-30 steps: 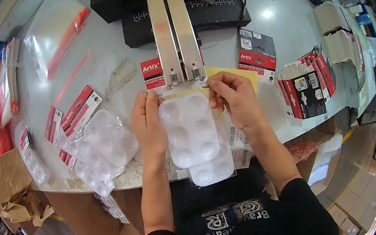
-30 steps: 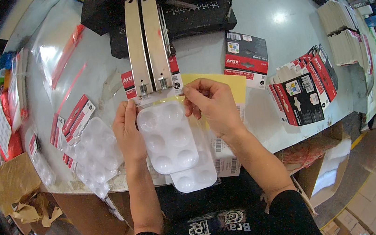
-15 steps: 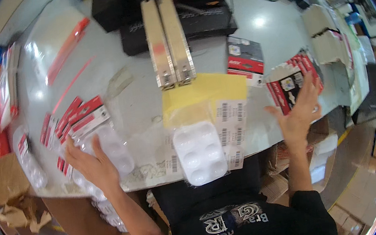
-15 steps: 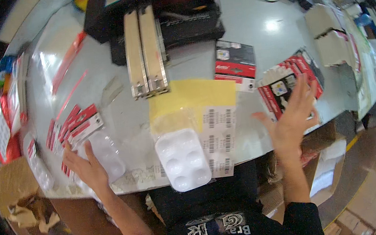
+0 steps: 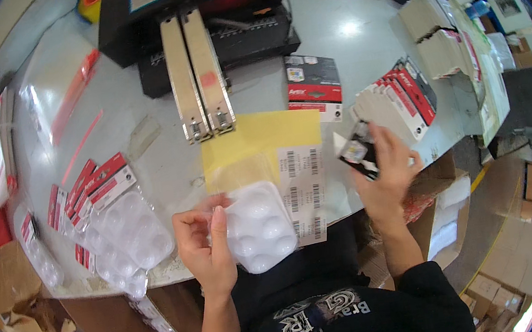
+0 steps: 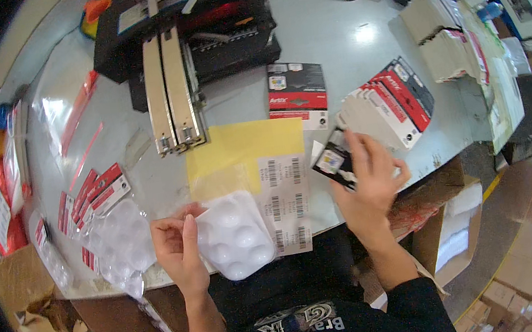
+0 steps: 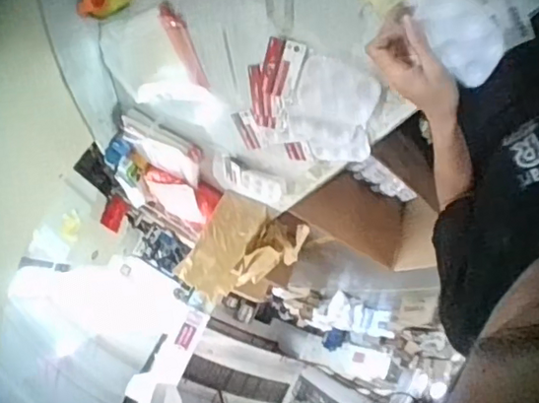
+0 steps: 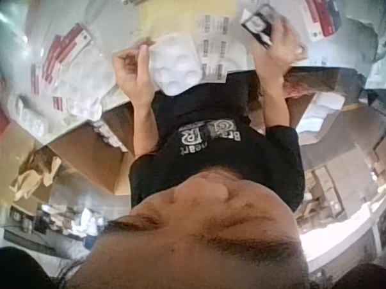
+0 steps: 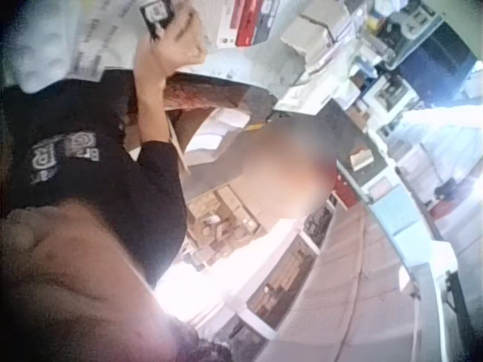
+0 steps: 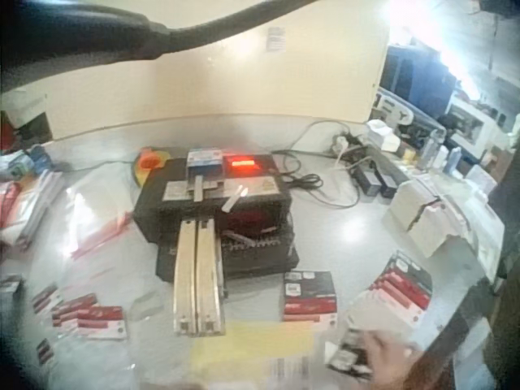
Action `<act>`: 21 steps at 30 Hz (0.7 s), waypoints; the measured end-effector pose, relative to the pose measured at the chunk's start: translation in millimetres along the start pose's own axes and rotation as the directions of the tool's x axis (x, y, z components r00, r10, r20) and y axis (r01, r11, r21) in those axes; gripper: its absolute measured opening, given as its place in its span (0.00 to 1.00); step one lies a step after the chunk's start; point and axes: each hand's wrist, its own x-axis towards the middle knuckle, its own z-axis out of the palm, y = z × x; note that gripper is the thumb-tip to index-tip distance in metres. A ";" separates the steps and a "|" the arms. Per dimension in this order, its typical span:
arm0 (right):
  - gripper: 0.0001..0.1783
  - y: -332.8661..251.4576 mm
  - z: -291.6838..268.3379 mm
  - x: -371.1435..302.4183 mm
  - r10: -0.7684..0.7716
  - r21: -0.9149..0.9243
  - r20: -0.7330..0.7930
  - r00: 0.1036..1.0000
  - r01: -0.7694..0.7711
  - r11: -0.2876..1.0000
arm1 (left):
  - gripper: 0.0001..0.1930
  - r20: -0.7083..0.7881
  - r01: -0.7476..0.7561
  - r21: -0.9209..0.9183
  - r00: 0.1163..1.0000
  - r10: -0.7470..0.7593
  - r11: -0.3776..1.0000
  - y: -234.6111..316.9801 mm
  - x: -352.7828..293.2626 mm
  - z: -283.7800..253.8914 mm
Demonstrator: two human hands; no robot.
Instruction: The person packs plastic mixing palettes into clear plastic bags, inserts product labels, and seals them using a heat-sealing machine. They then stack the finished packages and place them into a cardboard box.
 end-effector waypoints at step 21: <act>0.41 -6.8 36.4 42.1 -0.363 0.239 0.376 0.853 0.289 0.927 | 0.15 0.220 0.263 -0.103 0.947 -0.236 0.959 30.0 -10.7 -16.1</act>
